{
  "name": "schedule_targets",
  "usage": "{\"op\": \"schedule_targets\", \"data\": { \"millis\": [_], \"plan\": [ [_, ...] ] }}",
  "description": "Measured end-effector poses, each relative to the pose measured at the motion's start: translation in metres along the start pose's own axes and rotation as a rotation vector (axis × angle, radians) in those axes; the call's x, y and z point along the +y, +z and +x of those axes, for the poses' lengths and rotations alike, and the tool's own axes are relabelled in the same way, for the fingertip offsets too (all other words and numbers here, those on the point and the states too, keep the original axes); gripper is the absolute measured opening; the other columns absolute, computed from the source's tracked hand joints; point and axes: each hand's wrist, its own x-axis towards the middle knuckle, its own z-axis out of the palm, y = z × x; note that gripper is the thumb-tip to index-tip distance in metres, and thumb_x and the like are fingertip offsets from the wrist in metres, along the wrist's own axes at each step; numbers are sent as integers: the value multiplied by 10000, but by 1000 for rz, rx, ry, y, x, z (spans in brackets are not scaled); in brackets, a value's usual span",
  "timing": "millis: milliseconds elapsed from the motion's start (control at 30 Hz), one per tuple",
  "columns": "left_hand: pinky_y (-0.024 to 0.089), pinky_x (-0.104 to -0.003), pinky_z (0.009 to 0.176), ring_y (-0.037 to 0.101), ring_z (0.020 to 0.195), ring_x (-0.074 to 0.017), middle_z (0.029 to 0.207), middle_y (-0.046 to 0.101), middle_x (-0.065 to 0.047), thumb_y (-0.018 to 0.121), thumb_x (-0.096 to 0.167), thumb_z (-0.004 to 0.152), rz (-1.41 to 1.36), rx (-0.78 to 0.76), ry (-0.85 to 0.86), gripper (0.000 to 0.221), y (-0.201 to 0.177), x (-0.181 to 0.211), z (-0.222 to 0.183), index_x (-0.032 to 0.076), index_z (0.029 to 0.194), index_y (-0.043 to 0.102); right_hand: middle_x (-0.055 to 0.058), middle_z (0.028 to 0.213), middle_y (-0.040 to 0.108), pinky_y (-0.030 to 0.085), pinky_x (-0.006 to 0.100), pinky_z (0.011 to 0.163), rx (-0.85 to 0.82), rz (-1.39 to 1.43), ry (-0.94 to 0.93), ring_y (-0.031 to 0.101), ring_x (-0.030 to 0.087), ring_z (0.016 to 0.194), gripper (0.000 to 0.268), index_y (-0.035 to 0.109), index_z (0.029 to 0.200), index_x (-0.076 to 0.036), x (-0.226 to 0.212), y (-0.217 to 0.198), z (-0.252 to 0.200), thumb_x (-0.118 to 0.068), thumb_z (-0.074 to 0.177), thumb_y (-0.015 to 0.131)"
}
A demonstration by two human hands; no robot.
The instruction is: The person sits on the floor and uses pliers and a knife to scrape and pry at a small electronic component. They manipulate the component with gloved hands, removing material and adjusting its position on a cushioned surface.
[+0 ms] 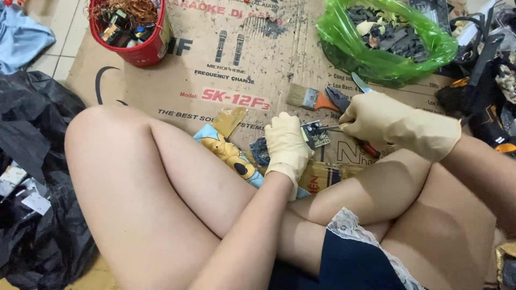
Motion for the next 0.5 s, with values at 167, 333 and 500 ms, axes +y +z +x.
{"op": "schedule_targets", "data": {
  "millis": [167, 333, 500],
  "plan": [
    [504, -446, 870, 614, 993, -320, 988, 613, -94, 971, 299, 437, -33, -5, -39, 619, -4, 4, 0, 83, 946, 692, 94, 1175, 786, 592, 532, 957, -34, -108, -271, 713, 411, 1107, 351, 818, 1112, -208, 42, -4, 46, -318, 788, 739],
    [503, -437, 863, 620, 991, -318, 994, 615, -102, 969, 252, 433, -27, 9, -58, 601, -2, 3, 0, 77, 939, 697, 123, 1131, 796, 612, 493, 935, -86, -182, -367, 749, 381, 1054, 327, 819, 1121, -192, 21, -21, 38, -274, 820, 717],
    [499, -443, 863, 616, 981, -316, 984, 609, -97, 969, 270, 445, -14, 12, -55, 599, -1, 2, 0, 81, 942, 694, 87, 1078, 810, 624, 459, 887, -58, -139, -327, 760, 332, 1024, 309, 826, 1094, -213, 30, -3, 46, -291, 808, 737]
  ]
}}
